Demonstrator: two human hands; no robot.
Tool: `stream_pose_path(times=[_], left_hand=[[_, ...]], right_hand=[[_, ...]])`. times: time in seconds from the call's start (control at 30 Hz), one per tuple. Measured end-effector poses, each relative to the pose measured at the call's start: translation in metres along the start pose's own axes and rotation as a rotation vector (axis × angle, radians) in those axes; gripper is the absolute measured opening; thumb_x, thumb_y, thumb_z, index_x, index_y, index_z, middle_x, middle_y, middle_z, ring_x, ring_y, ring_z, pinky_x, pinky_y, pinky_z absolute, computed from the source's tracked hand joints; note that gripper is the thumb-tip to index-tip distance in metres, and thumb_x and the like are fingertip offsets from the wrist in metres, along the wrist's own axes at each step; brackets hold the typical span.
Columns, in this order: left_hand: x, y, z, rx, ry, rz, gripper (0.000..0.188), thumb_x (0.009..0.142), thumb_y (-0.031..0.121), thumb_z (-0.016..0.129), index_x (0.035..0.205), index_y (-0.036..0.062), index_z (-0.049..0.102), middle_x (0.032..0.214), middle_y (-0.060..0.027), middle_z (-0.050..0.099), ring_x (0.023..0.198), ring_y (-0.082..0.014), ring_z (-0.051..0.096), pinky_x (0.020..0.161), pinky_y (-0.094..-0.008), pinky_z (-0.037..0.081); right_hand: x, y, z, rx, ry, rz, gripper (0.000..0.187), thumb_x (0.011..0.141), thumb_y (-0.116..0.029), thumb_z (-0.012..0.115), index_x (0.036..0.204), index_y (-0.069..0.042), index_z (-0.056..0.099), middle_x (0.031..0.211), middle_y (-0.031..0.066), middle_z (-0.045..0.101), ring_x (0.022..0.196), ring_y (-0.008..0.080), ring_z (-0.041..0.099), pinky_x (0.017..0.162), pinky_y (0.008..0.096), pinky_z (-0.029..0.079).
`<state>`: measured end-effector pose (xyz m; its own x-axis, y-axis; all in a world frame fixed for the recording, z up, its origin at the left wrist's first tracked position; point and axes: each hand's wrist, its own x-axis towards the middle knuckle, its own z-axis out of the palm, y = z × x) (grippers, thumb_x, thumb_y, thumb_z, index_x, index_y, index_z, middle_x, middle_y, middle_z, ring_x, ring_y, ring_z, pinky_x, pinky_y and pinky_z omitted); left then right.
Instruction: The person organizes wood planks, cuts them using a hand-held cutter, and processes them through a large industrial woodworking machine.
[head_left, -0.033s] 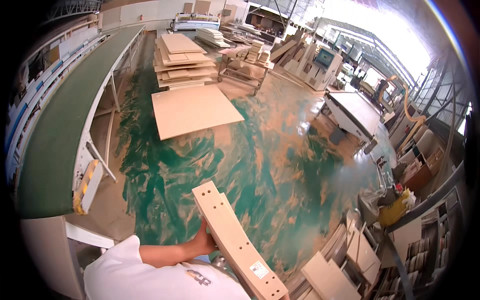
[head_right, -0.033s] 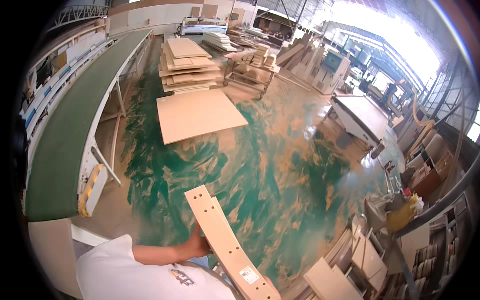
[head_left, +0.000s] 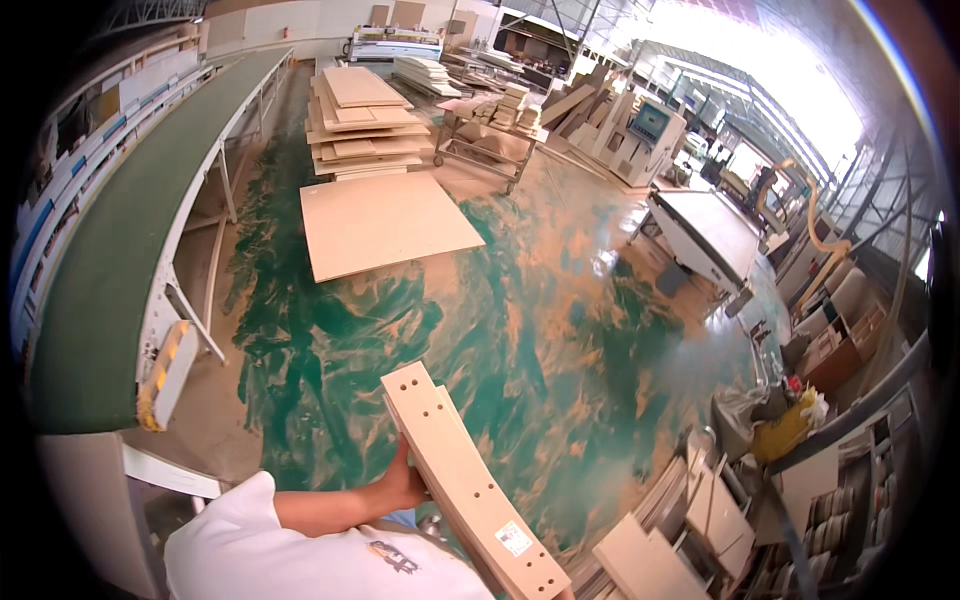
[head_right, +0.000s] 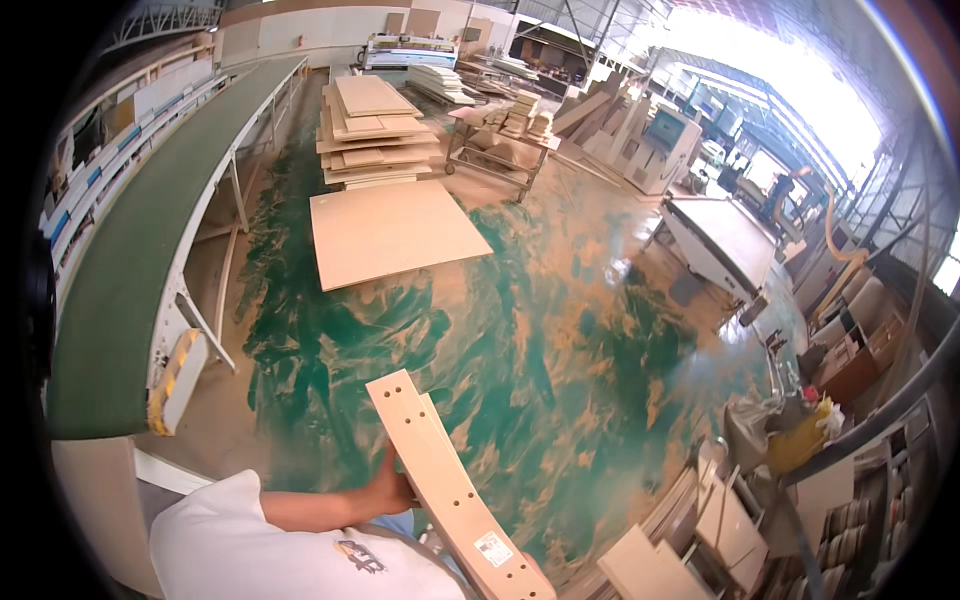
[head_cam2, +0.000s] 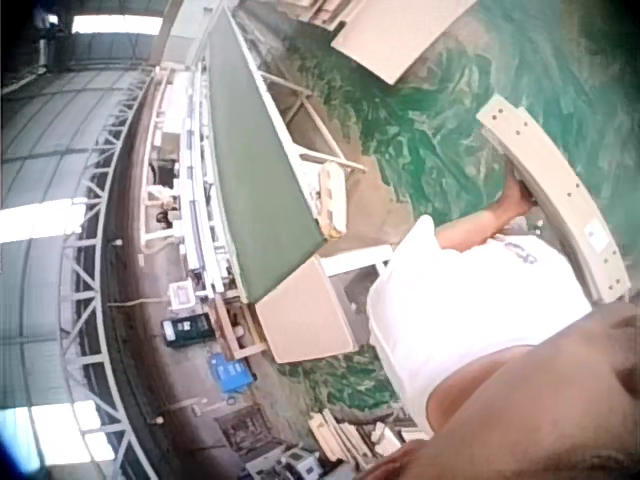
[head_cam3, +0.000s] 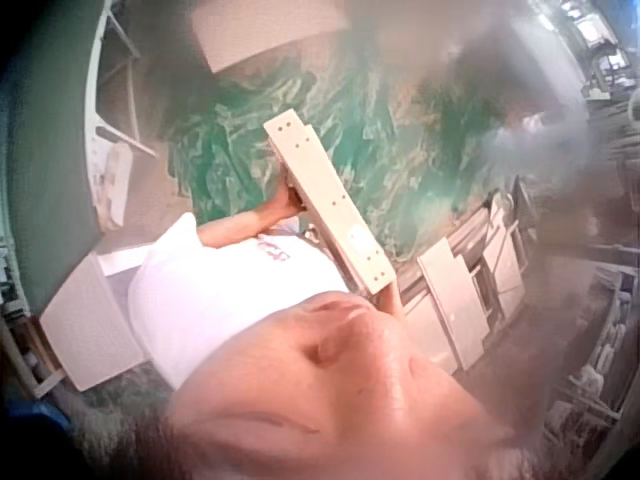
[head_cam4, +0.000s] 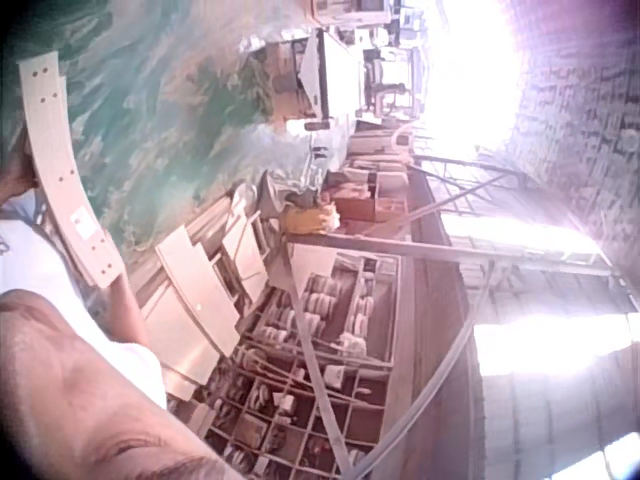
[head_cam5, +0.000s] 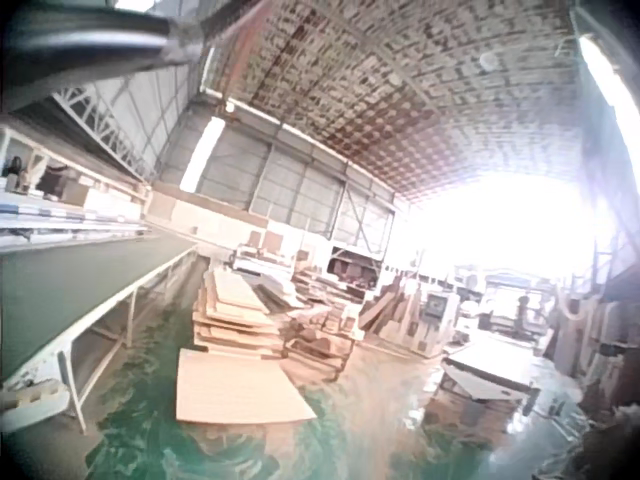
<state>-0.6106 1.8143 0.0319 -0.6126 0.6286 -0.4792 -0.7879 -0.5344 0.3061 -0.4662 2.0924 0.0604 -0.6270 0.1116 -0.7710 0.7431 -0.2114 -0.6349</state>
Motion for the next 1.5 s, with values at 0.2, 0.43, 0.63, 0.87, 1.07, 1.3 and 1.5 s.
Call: stream_pose_path(times=[0.2, 0.43, 0.63, 0.87, 1.07, 1.3, 1.5], left_hand=[[0.185, 0.103, 0.021, -0.059, 0.045, 0.068, 0.142, 0.060, 0.109, 0.042, 0.160, 0.0072, 0.038, 0.165, -0.0095, 0.039, 0.150, -0.0333, 0.035, 0.123, -0.0580, 0.021], [0.390, 0.251, 0.098, -0.088, 0.001, 0.077, 0.143, 0.060, 0.108, 0.040, 0.161, 0.0075, 0.037, 0.166, -0.0096, 0.039, 0.151, -0.0327, 0.033, 0.124, -0.0569, 0.018], [0.567, 0.384, 0.151, -0.144, 0.066, 0.008, 0.118, 0.076, 0.099, 0.044, 0.157, 0.0145, 0.046, 0.157, -0.0103, 0.048, 0.147, -0.0314, 0.040, 0.124, -0.0560, 0.022], [0.769, 0.535, 0.209, -0.153, -0.187, 0.277, 0.093, 0.085, 0.088, 0.050, 0.145, 0.0177, 0.057, 0.143, -0.0052, 0.062, 0.133, -0.0301, 0.056, 0.114, -0.0544, 0.041], [0.894, 0.674, 0.286, 0.116, -0.046, 0.502, 0.074, 0.093, 0.076, 0.053, 0.139, 0.0184, 0.059, 0.132, -0.0023, 0.066, 0.126, -0.0267, 0.061, 0.106, -0.0524, 0.049], [1.050, 0.858, 0.341, 0.870, 0.174, 0.904, 0.077, 0.096, 0.075, 0.050, 0.141, 0.0131, 0.054, 0.135, -0.0053, 0.060, 0.128, -0.0268, 0.058, 0.108, -0.0531, 0.048], [1.207, 1.026, 0.304, -0.209, -0.048, 0.497, 0.115, 0.081, 0.094, 0.046, 0.158, 0.0098, 0.039, 0.161, -0.0083, 0.044, 0.145, -0.0294, 0.044, 0.121, -0.0528, 0.031]], right_hand=[[0.153, -0.169, -0.034, -0.130, -0.063, 0.017, 0.035, 0.108, -0.025, 0.056, 0.124, 0.003, 0.068, 0.106, 0.0049, 0.073, 0.090, 0.0116, 0.067, 0.079, 0.0295, 0.055], [0.299, -0.373, -0.071, -0.164, -0.038, 0.007, 0.034, 0.107, -0.024, 0.056, 0.124, 0.003, 0.069, 0.108, 0.0052, 0.073, 0.092, 0.0118, 0.067, 0.080, 0.0296, 0.055], [0.431, -0.541, -0.106, -0.166, -0.054, -0.061, 0.034, 0.106, -0.024, 0.057, 0.124, 0.003, 0.069, 0.110, 0.0055, 0.073, 0.094, 0.0120, 0.067, 0.082, 0.0298, 0.055], [0.643, -0.745, -0.155, -0.295, -0.196, 0.032, 0.042, 0.108, -0.034, 0.057, 0.124, 0.002, 0.071, 0.112, 0.0059, 0.073, 0.100, 0.0129, 0.065, 0.088, 0.0313, 0.053], [0.773, -0.943, -0.141, -0.494, -0.264, -0.078, 0.054, 0.108, -0.046, 0.055, 0.124, 0.002, 0.072, 0.109, 0.0084, 0.075, 0.097, 0.0146, 0.066, 0.088, 0.0337, 0.052], [0.977, -1.151, -0.122, -0.624, -0.373, -0.065, 0.051, 0.109, -0.045, 0.053, 0.122, -0.001, 0.073, 0.106, 0.0065, 0.076, 0.091, 0.0133, 0.068, 0.082, 0.0327, 0.054], [1.083, -1.365, -0.039, -0.576, -0.322, 0.023, 0.041, 0.108, -0.036, 0.055, 0.126, -0.002, 0.069, 0.100, 0.0033, 0.074, 0.086, 0.0123, 0.071, 0.073, 0.0304, 0.058]])
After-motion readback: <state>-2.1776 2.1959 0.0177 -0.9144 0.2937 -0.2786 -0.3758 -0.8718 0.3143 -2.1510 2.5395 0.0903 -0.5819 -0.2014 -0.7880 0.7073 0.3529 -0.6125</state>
